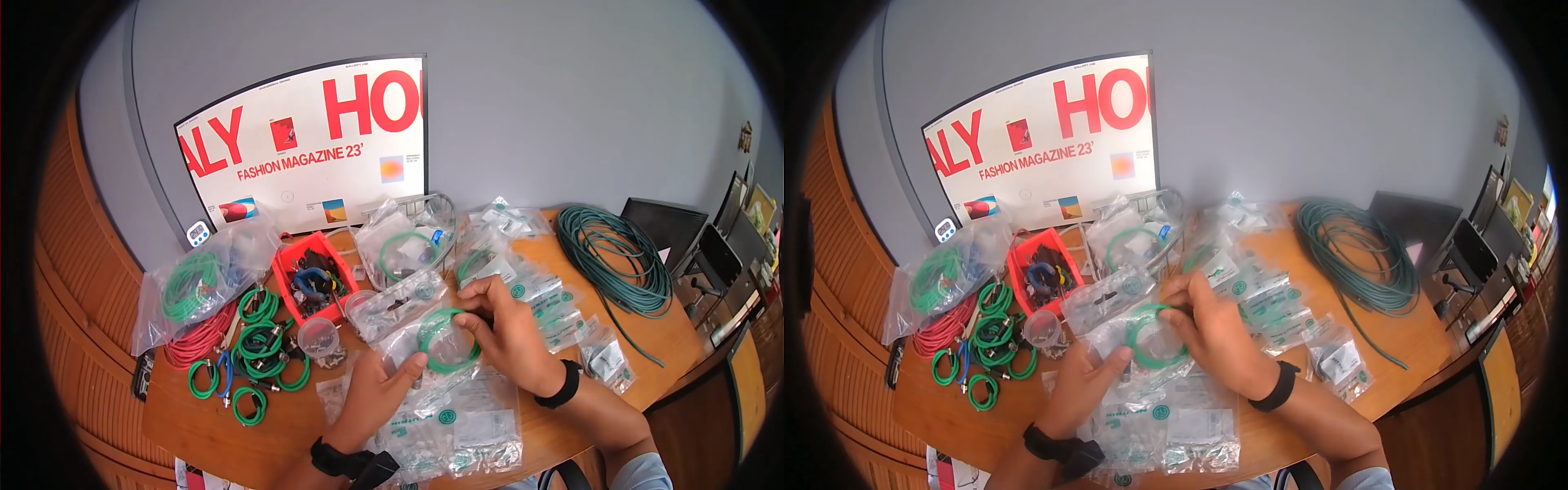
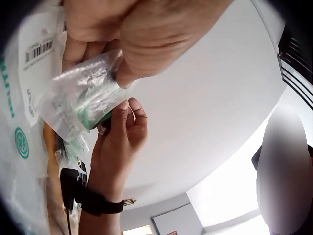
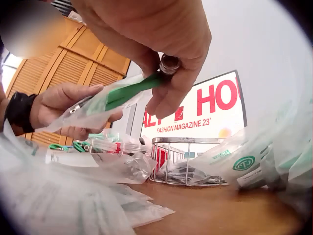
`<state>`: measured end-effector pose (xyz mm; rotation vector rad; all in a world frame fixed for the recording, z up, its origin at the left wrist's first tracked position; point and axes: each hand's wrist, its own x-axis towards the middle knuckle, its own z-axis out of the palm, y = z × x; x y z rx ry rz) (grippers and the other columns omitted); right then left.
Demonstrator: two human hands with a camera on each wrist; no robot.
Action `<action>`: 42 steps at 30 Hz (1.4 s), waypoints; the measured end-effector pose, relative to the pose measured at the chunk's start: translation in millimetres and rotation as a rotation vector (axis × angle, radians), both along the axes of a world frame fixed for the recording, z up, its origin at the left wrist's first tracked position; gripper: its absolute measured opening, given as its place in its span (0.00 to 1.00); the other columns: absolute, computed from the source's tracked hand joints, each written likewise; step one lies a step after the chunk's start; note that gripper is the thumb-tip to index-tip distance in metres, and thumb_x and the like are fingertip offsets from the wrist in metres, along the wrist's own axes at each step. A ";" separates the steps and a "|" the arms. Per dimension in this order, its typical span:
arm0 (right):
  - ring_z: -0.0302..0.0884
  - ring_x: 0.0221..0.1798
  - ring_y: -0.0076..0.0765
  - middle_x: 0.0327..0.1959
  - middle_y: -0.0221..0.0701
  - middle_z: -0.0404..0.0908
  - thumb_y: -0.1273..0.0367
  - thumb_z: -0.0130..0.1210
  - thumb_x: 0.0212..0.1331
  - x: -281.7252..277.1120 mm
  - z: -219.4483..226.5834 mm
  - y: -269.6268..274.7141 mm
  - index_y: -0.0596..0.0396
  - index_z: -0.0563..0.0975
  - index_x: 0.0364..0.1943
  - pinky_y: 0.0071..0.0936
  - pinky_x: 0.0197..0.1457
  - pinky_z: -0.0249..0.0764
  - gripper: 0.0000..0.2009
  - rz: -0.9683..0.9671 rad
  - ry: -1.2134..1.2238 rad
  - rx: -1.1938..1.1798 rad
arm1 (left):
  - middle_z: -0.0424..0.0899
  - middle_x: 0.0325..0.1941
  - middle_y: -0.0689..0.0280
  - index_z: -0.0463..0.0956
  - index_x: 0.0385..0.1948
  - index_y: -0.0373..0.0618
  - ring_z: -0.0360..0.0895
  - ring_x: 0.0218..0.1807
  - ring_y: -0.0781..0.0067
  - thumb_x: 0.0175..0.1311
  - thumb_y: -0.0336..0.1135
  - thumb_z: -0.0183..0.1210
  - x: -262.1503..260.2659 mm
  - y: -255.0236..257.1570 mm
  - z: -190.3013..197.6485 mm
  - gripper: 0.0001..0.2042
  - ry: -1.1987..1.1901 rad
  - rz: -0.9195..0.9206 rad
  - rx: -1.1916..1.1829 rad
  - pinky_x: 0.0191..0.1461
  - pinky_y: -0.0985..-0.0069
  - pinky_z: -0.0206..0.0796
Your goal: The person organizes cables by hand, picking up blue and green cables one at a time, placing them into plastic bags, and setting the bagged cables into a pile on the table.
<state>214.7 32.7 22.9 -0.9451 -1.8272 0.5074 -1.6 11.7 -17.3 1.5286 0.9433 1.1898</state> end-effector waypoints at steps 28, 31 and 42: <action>0.75 0.47 0.18 0.46 0.25 0.79 0.78 0.55 0.67 -5.0 -27.3 6.4 0.57 0.76 0.48 0.20 0.52 0.73 0.09 0.185 0.486 -0.622 | 0.70 0.69 0.59 0.56 0.71 0.38 0.69 0.70 0.58 0.72 0.55 0.53 -9.2 -13.3 -3.2 0.35 -0.625 -0.498 -0.574 0.69 0.52 0.67; 0.75 0.46 0.18 0.44 0.24 0.79 0.77 0.57 0.66 32.5 -16.6 3.1 0.57 0.77 0.46 0.20 0.52 0.73 0.07 0.157 0.472 -0.544 | 0.71 0.69 0.52 0.55 0.71 0.37 0.72 0.68 0.50 0.71 0.55 0.55 -11.8 -6.1 -9.4 0.37 -0.489 -0.635 -0.580 0.66 0.53 0.71; 0.78 0.44 0.20 0.39 0.23 0.80 0.79 0.58 0.62 153.0 -26.1 -59.4 0.60 0.77 0.42 0.22 0.49 0.74 0.06 -0.207 0.212 -0.598 | 0.76 0.62 0.40 0.57 0.69 0.36 0.78 0.60 0.37 0.70 0.48 0.60 -2.6 -19.5 5.6 0.34 -0.269 -0.637 -0.581 0.52 0.58 0.79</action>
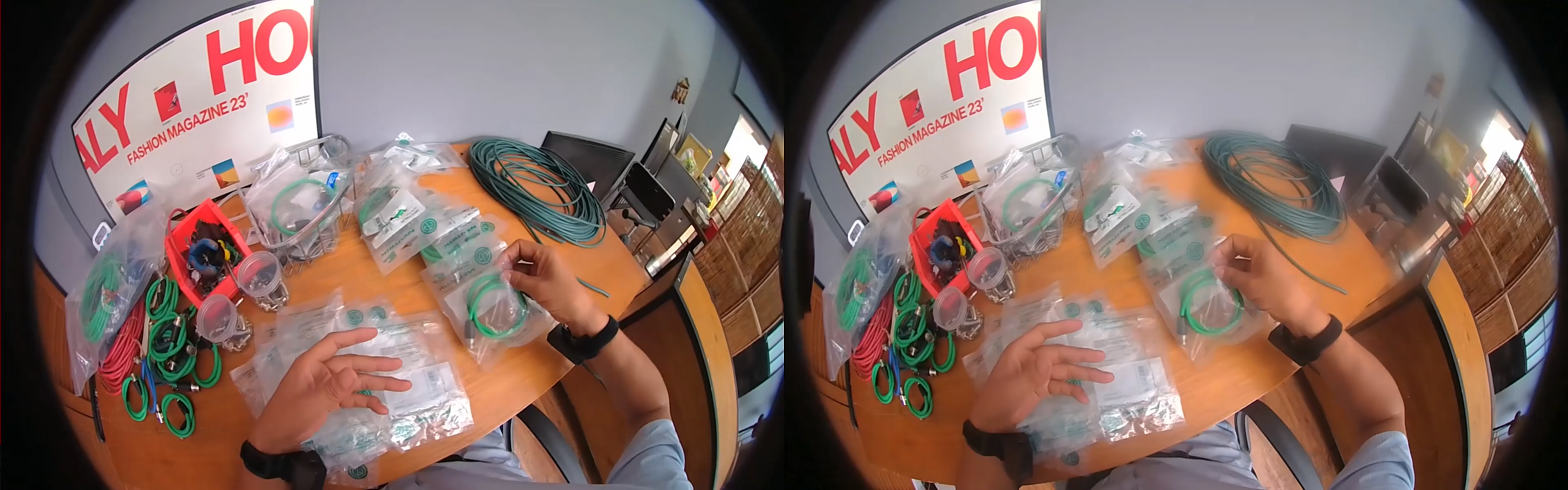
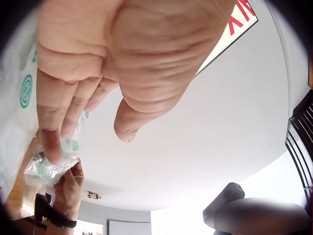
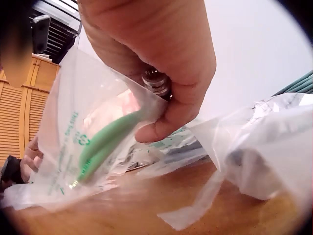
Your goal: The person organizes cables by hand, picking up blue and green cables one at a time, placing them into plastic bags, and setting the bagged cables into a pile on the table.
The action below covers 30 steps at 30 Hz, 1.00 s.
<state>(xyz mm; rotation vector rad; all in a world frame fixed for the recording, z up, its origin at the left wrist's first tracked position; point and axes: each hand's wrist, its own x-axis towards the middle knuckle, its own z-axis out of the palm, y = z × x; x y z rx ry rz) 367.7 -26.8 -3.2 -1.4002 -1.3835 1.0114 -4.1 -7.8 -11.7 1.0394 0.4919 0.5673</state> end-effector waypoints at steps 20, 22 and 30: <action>0.77 0.56 0.50 0.49 0.42 0.78 0.72 0.63 0.53 -98.6 0.9 -56.8 0.57 0.76 0.50 0.41 0.59 0.74 0.19 0.532 -0.704 0.536 | 0.85 0.47 0.49 0.72 0.56 0.31 0.85 0.49 0.58 0.69 0.36 0.61 -24.7 -9.3 16.8 0.20 0.286 0.426 0.467 0.42 0.71 0.78; 0.70 0.66 0.53 0.62 0.46 0.73 0.65 0.63 0.55 -130.6 3.4 -69.7 0.59 0.74 0.58 0.41 0.65 0.70 0.25 0.633 -0.853 0.629 | 0.82 0.53 0.50 0.72 0.58 0.34 0.81 0.56 0.56 0.62 0.39 0.68 -33.8 -21.3 30.3 0.26 0.821 0.240 0.889 0.54 0.65 0.75; 0.69 0.69 0.52 0.69 0.47 0.67 0.64 0.61 0.59 -128.4 -21.3 -73.7 0.62 0.67 0.66 0.41 0.70 0.68 0.31 0.588 -0.893 0.491 | 0.70 0.70 0.54 0.72 0.65 0.53 0.58 0.74 0.38 0.54 0.50 0.69 -48.9 -54.0 0.6 0.34 1.096 -0.047 1.473 0.74 0.47 0.54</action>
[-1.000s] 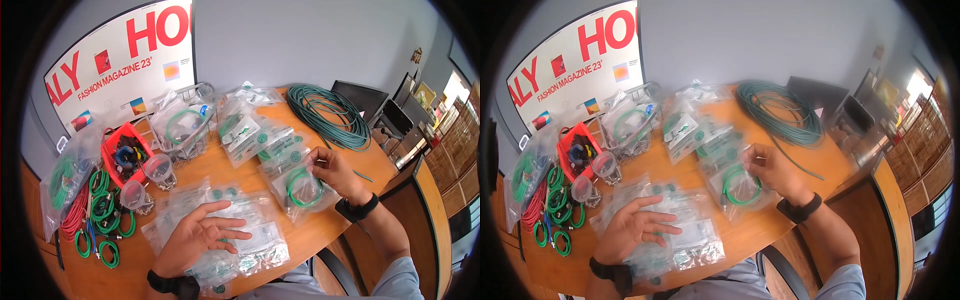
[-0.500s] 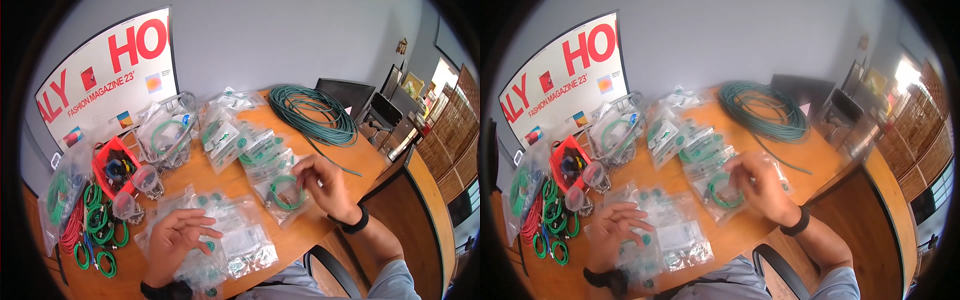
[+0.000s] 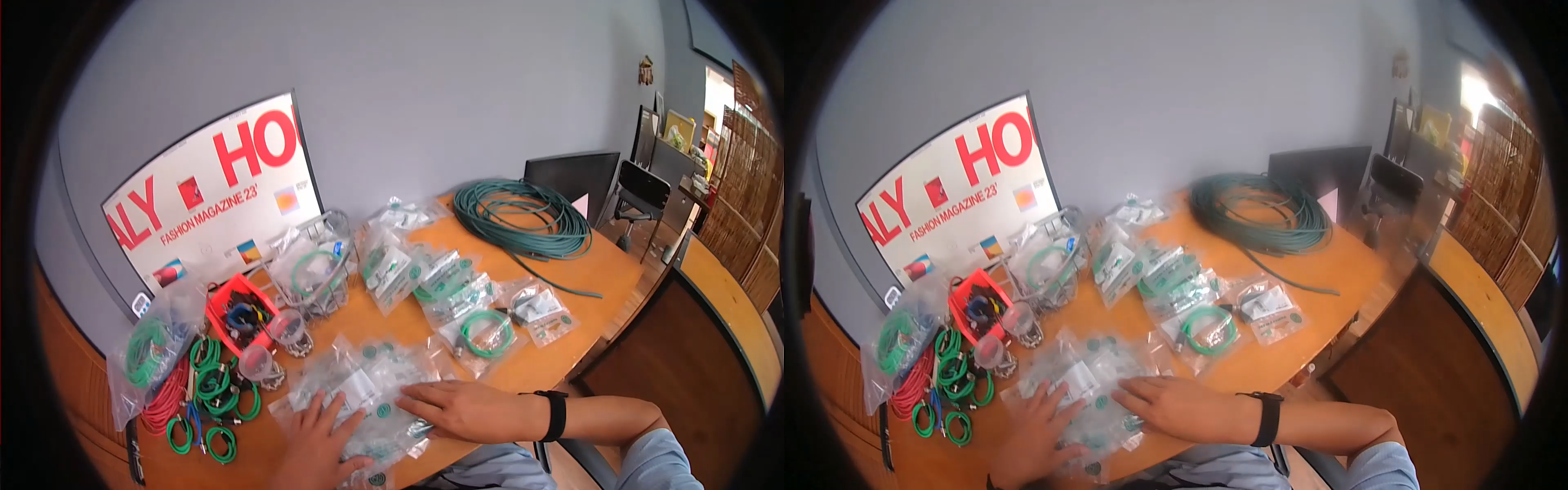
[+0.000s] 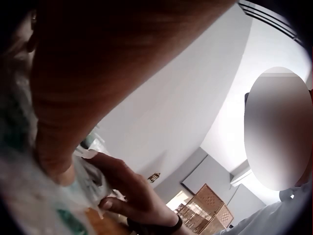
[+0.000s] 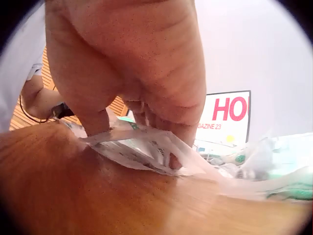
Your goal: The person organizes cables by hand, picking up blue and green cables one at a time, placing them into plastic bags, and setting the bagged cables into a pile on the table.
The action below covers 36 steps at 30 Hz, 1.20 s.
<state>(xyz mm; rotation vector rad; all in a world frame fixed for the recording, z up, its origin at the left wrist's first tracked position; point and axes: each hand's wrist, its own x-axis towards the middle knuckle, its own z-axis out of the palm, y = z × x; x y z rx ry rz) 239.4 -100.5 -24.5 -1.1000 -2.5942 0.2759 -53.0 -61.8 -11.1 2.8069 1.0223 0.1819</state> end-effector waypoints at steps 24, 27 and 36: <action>0.73 0.32 0.32 0.29 0.38 0.77 0.63 0.48 0.76 4.1 92.9 58.7 0.60 0.77 0.45 0.28 0.39 0.71 0.13 -0.152 0.492 -0.542 | 0.76 0.64 0.54 0.72 0.62 0.42 0.69 0.69 0.52 0.46 0.46 0.76 14.3 39.7 42.6 0.39 -0.601 0.232 -0.003 0.71 0.59 0.61; 0.66 0.30 0.23 0.25 0.32 0.72 0.61 0.46 0.77 -27.8 81.9 84.7 0.59 0.76 0.42 0.27 0.36 0.68 0.15 0.011 0.613 -0.681 | 0.72 0.65 0.52 0.71 0.61 0.41 0.66 0.71 0.50 0.48 0.45 0.76 4.1 52.2 46.1 0.37 -0.714 0.158 0.077 0.72 0.61 0.60; 0.73 0.61 0.30 0.57 0.37 0.77 0.55 0.52 0.73 -82.3 72.3 143.8 0.61 0.68 0.66 0.28 0.64 0.68 0.27 0.035 0.790 -0.923 | 0.84 0.35 0.67 0.80 0.37 0.35 0.77 0.36 0.83 0.62 0.34 0.70 -31.2 68.3 -7.6 0.12 -1.177 0.394 -0.645 0.38 0.80 0.70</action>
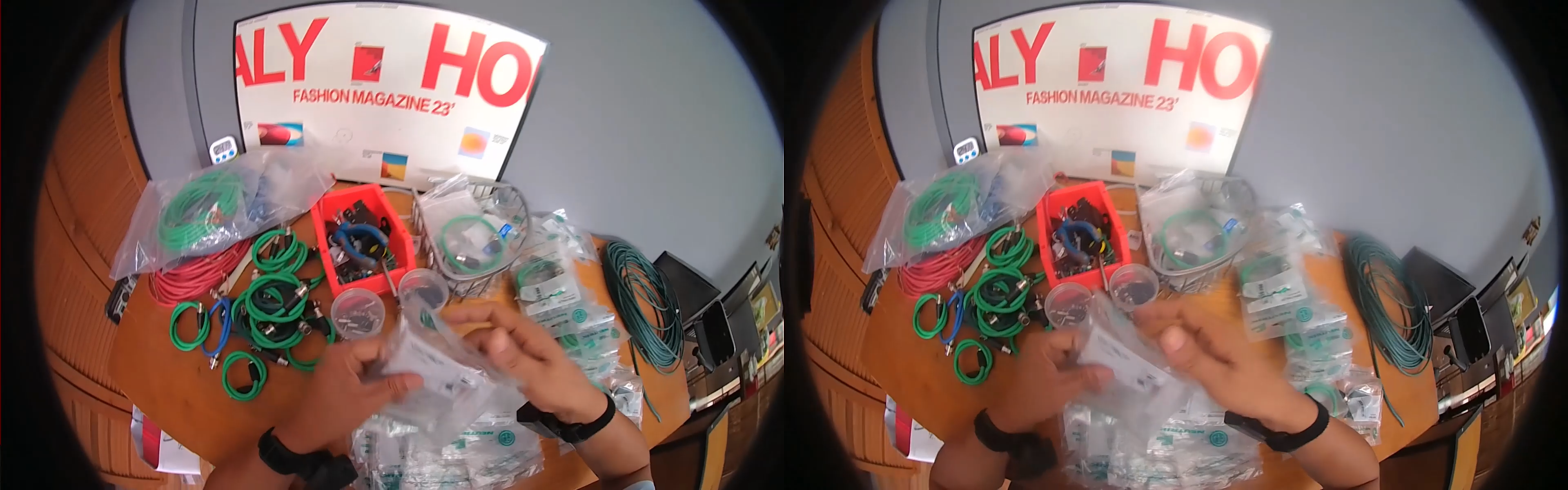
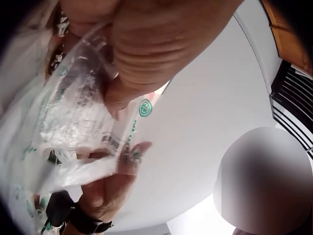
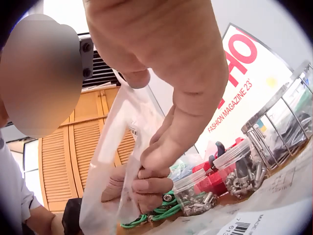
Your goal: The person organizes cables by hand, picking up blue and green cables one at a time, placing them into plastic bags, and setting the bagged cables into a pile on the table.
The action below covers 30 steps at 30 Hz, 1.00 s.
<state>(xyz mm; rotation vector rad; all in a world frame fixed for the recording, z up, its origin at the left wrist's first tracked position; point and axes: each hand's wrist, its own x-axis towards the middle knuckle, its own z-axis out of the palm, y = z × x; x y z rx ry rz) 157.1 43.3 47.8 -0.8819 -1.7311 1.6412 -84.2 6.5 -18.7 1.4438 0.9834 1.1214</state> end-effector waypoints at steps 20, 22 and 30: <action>0.73 0.64 0.28 0.65 0.36 0.74 0.72 0.61 0.66 1.5 -9.2 6.0 0.60 0.63 0.68 0.27 0.65 0.72 0.29 -0.025 -0.007 -0.071 | 0.87 0.34 0.66 0.82 0.40 0.35 0.81 0.35 0.80 0.71 0.37 0.61 3.4 6.6 -7.1 0.12 -0.201 0.080 -0.159 0.42 0.78 0.73; 0.78 0.54 0.22 0.55 0.30 0.81 0.74 0.59 0.68 4.6 -12.3 8.3 0.61 0.71 0.61 0.23 0.55 0.76 0.19 -0.100 0.008 -0.025 | 0.87 0.35 0.66 0.82 0.42 0.35 0.81 0.35 0.80 0.71 0.36 0.61 5.5 5.5 -6.7 0.11 -0.172 0.054 -0.148 0.42 0.78 0.74; 0.79 0.40 0.16 0.41 0.24 0.83 0.75 0.58 0.68 15.9 -22.8 15.6 0.59 0.76 0.49 0.17 0.42 0.77 0.09 -0.229 0.066 0.051 | 0.86 0.38 0.66 0.80 0.43 0.37 0.81 0.37 0.79 0.70 0.31 0.61 -0.6 6.8 -3.7 0.08 -0.355 -0.046 -0.211 0.42 0.80 0.72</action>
